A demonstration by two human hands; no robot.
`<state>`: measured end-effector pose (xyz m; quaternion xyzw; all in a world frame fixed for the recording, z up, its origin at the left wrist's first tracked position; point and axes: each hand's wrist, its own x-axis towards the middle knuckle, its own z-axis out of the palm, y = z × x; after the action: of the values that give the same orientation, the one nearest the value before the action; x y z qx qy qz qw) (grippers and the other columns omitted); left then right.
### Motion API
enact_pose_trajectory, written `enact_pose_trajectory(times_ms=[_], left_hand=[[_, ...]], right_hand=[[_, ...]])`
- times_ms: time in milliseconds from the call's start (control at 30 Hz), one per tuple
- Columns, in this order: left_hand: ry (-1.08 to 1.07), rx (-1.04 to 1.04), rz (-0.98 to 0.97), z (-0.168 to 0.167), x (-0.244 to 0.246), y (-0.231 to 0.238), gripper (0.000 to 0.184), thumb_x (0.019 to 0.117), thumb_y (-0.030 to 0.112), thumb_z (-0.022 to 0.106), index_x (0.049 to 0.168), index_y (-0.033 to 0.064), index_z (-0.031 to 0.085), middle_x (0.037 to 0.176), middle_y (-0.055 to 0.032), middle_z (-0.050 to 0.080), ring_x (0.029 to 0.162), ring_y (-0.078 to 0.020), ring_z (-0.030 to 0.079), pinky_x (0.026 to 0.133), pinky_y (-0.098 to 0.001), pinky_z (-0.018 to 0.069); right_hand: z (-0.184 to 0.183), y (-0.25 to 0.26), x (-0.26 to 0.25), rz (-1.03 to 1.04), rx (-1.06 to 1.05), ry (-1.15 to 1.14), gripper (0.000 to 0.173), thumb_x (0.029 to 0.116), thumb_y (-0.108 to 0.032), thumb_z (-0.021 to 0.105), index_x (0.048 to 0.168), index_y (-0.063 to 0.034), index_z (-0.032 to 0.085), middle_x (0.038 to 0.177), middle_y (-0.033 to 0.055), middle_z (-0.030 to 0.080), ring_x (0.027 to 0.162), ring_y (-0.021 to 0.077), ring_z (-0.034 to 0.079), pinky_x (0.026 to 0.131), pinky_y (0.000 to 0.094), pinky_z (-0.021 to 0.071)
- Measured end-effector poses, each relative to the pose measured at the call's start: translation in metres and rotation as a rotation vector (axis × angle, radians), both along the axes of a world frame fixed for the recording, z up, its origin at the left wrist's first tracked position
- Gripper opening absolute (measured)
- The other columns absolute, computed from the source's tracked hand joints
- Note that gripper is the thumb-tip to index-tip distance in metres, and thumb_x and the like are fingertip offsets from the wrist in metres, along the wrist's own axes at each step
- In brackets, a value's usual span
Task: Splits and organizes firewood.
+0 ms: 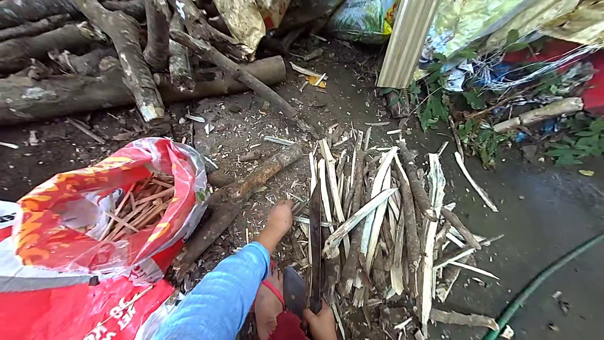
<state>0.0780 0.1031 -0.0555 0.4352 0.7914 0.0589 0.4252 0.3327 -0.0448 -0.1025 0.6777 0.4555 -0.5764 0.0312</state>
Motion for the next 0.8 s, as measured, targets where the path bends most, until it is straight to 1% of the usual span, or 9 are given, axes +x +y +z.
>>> enact_pose_trajectory(times_ms=[100, 167, 233, 333, 433, 533, 600, 700, 800], left_hand=[[-0.001, 0.379, 0.122, 0.054, -0.013, -0.036, 0.028, 0.1051, 0.006, 0.052, 0.127, -0.0063, 0.063, 0.129, -0.0249, 0.063, 0.121, -0.0354, 0.063, 0.109, -0.0465, 0.0481], [0.211, 0.796, 0.195, 0.087, -0.026, -0.075, 0.019, 0.0992, 0.003, 0.059, 0.109, -0.0086, 0.069, 0.107, -0.0244, 0.07, 0.101, -0.0354, 0.07, 0.094, -0.0481, 0.056], [0.485, 1.084, 0.249, 0.112, -0.055, -0.115, 0.018, 0.0979, 0.007, 0.059, 0.101, -0.0087, 0.069, 0.095, -0.0227, 0.07, 0.09, -0.0326, 0.07, 0.086, -0.0472, 0.0578], [0.787, 1.14, 0.428, 0.145, -0.098, -0.161, 0.026, 0.1007, 0.011, 0.057, 0.105, -0.0137, 0.064, 0.1, -0.0314, 0.067, 0.095, -0.0384, 0.067, 0.088, -0.0476, 0.0543], [0.867, 1.073, 0.601, 0.163, -0.106, -0.169, 0.039, 0.0979, 0.016, 0.059, 0.12, -0.016, 0.06, 0.125, -0.0417, 0.055, 0.119, -0.0485, 0.055, 0.099, -0.05, 0.0466], [0.781, 1.189, 0.467, 0.153, -0.08, -0.138, 0.036, 0.0961, 0.013, 0.06, 0.113, -0.0185, 0.06, 0.113, -0.0386, 0.061, 0.109, -0.0438, 0.061, 0.096, -0.0492, 0.0497], [0.49, 0.992, 0.302, 0.127, -0.051, -0.099, 0.028, 0.0979, 0.01, 0.059, 0.112, -0.0143, 0.064, 0.105, -0.0304, 0.068, 0.1, -0.0385, 0.069, 0.091, -0.0501, 0.0556], [-0.021, 0.355, 0.074, 0.071, -0.023, -0.026, 0.033, 0.106, 0.013, 0.053, 0.133, -0.0046, 0.062, 0.133, -0.0231, 0.064, 0.124, -0.0331, 0.063, 0.11, -0.0462, 0.0475], [-0.081, 0.096, 0.004, 0.006, 0.002, 0.011, 0.036, 0.1047, 0.012, 0.054, 0.138, -0.0024, 0.058, 0.142, -0.024, 0.057, 0.131, -0.0366, 0.058, 0.112, -0.0508, 0.0453]], right_hand=[[-0.001, 0.001, 0.001, 0.017, -0.004, 0.004, 0.038, 0.0833, -0.002, 0.072, 0.117, 0.0103, 0.062, 0.081, 0.0176, 0.07, 0.068, 0.025, 0.069, 0.072, 0.0453, 0.0588], [-0.003, 0.001, 0.002, 0.019, 0.002, 0.013, 0.038, 0.083, -0.002, 0.072, 0.117, 0.0107, 0.062, 0.081, 0.018, 0.07, 0.069, 0.0253, 0.069, 0.072, 0.0454, 0.0587], [-0.004, 0.001, 0.002, 0.016, 0.003, 0.019, 0.039, 0.0822, -0.002, 0.072, 0.117, 0.0109, 0.062, 0.082, 0.0185, 0.07, 0.069, 0.026, 0.069, 0.073, 0.0458, 0.0589], [-0.005, 0.002, 0.002, 0.011, -0.008, 0.019, 0.04, 0.0831, -0.003, 0.073, 0.119, 0.0107, 0.062, 0.082, 0.0188, 0.07, 0.07, 0.0263, 0.07, 0.074, 0.0459, 0.059], [-0.007, 0.002, 0.001, 0.017, -0.001, 0.021, 0.039, 0.0826, -0.003, 0.073, 0.117, 0.0105, 0.062, 0.082, 0.019, 0.07, 0.07, 0.0271, 0.07, 0.074, 0.0473, 0.0588], [-0.004, 0.003, 0.0, 0.019, -0.007, 0.016, 0.042, 0.0836, -0.004, 0.072, 0.121, 0.0113, 0.061, 0.083, 0.0197, 0.069, 0.07, 0.0278, 0.068, 0.074, 0.0481, 0.0581], [-0.002, 0.003, 0.0, 0.018, -0.007, 0.005, 0.042, 0.084, -0.004, 0.072, 0.122, 0.011, 0.06, 0.084, 0.0194, 0.069, 0.07, 0.0271, 0.068, 0.074, 0.0475, 0.0578], [-0.001, 0.002, 0.0, 0.003, -0.005, 0.007, 0.042, 0.0838, -0.004, 0.072, 0.121, 0.0106, 0.061, 0.084, 0.0195, 0.069, 0.07, 0.0266, 0.068, 0.074, 0.047, 0.0581], [0.003, 0.003, -0.001, 0.005, -0.014, 0.004, 0.039, 0.0852, -0.005, 0.072, 0.119, 0.0113, 0.062, 0.086, 0.0207, 0.07, 0.073, 0.0279, 0.069, 0.077, 0.0479, 0.058]])
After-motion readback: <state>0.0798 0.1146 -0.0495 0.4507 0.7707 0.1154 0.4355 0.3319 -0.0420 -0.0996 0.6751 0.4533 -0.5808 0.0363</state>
